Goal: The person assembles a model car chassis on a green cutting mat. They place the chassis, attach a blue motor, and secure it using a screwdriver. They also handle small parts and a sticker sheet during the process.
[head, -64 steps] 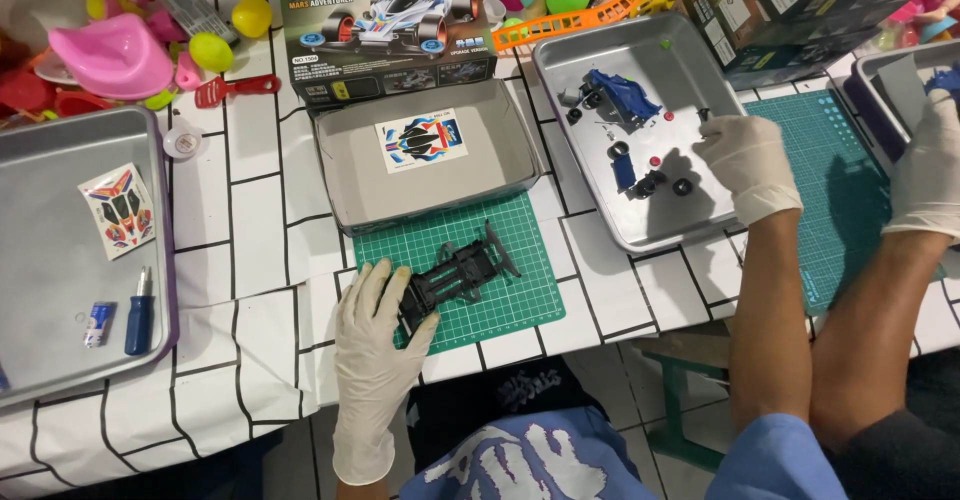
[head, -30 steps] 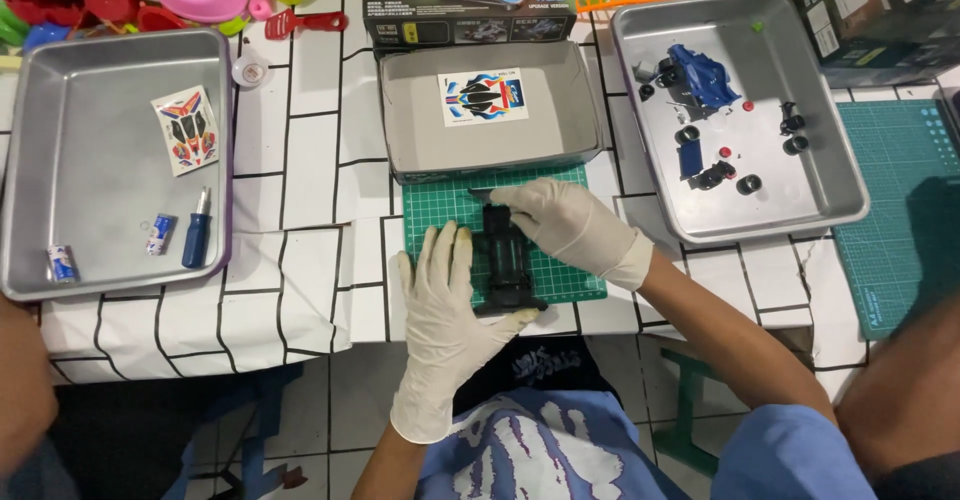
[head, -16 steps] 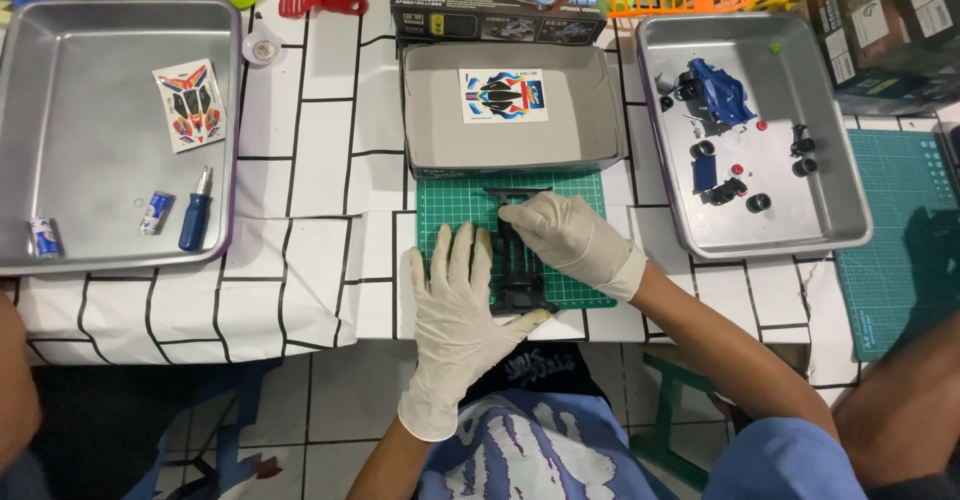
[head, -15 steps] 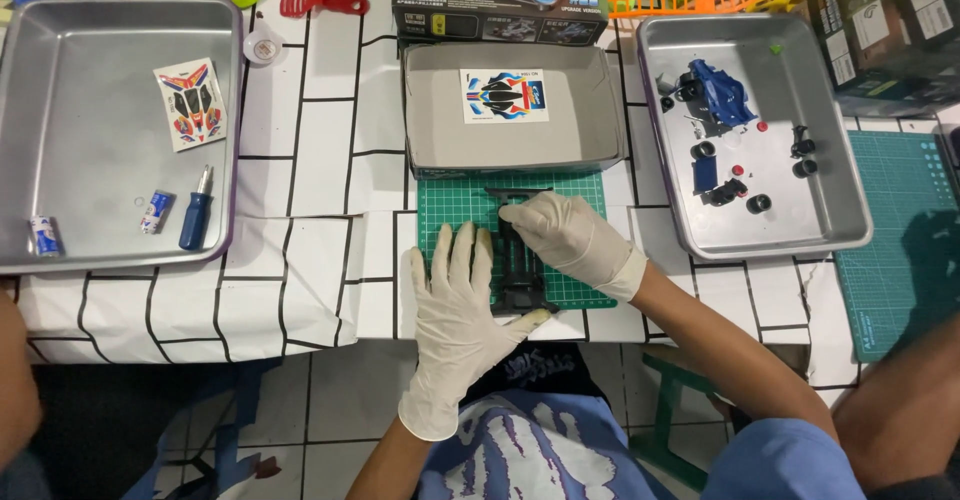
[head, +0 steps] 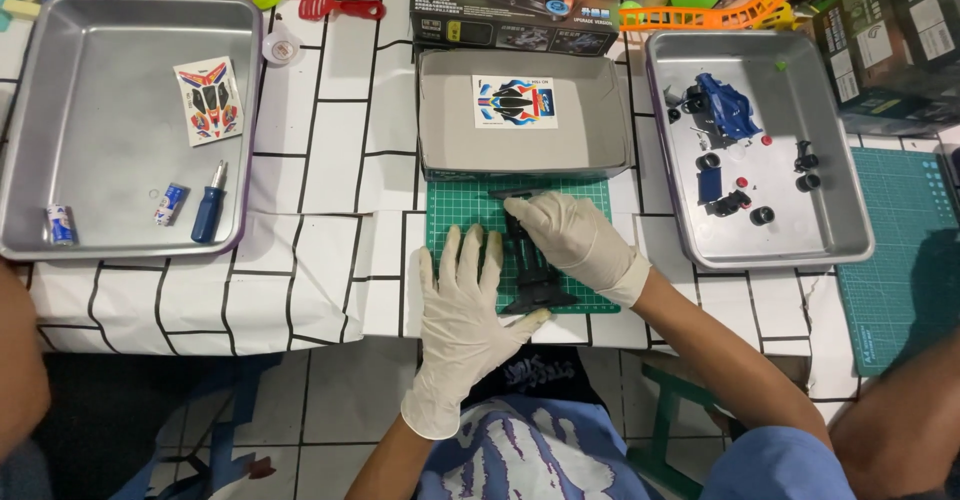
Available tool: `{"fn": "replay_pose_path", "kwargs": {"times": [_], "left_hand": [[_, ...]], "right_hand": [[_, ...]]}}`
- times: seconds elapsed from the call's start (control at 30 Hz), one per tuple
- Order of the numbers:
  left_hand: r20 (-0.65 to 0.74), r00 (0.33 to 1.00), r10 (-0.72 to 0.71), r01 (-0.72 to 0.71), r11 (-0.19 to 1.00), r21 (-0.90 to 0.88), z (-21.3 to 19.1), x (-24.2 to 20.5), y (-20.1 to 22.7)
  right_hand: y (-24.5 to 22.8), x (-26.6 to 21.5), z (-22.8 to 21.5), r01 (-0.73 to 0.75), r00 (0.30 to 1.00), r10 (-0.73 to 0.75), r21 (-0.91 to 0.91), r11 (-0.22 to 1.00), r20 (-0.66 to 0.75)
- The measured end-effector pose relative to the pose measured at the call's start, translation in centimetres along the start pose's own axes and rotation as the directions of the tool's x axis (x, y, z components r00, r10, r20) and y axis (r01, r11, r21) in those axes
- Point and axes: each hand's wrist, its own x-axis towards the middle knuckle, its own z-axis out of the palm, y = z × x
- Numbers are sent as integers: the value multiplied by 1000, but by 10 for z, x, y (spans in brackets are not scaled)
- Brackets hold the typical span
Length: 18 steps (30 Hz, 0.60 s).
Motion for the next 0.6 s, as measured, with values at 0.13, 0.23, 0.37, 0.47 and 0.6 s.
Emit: {"fn": "replay_pose_path", "kwargs": {"times": [0.13, 0.23, 0.37, 0.47, 0.6], "left_hand": [[0, 1000, 9, -9, 1000, -11, 1, -1, -1], [16, 1000, 4, -3, 1000, -26, -1, -1, -1], [34, 999, -4, 5, 999, -32, 0, -1, -1], [42, 999, -3, 4, 1000, -30, 0, -2, -1], [31, 1000, 2, -1, 1000, -23, -1, -1, -1]], "right_hand": [[1, 3, -6, -96, 995, 94, 238, 967, 19], [2, 12, -20, -256, 964, 237, 657, 709, 120], [11, 1, -5, -343, 932, 337, 619, 706, 132], [16, -6, -9, -247, 967, 242, 544, 802, 82], [13, -12, -1, -136, 988, 153, 477, 868, 2]]}}
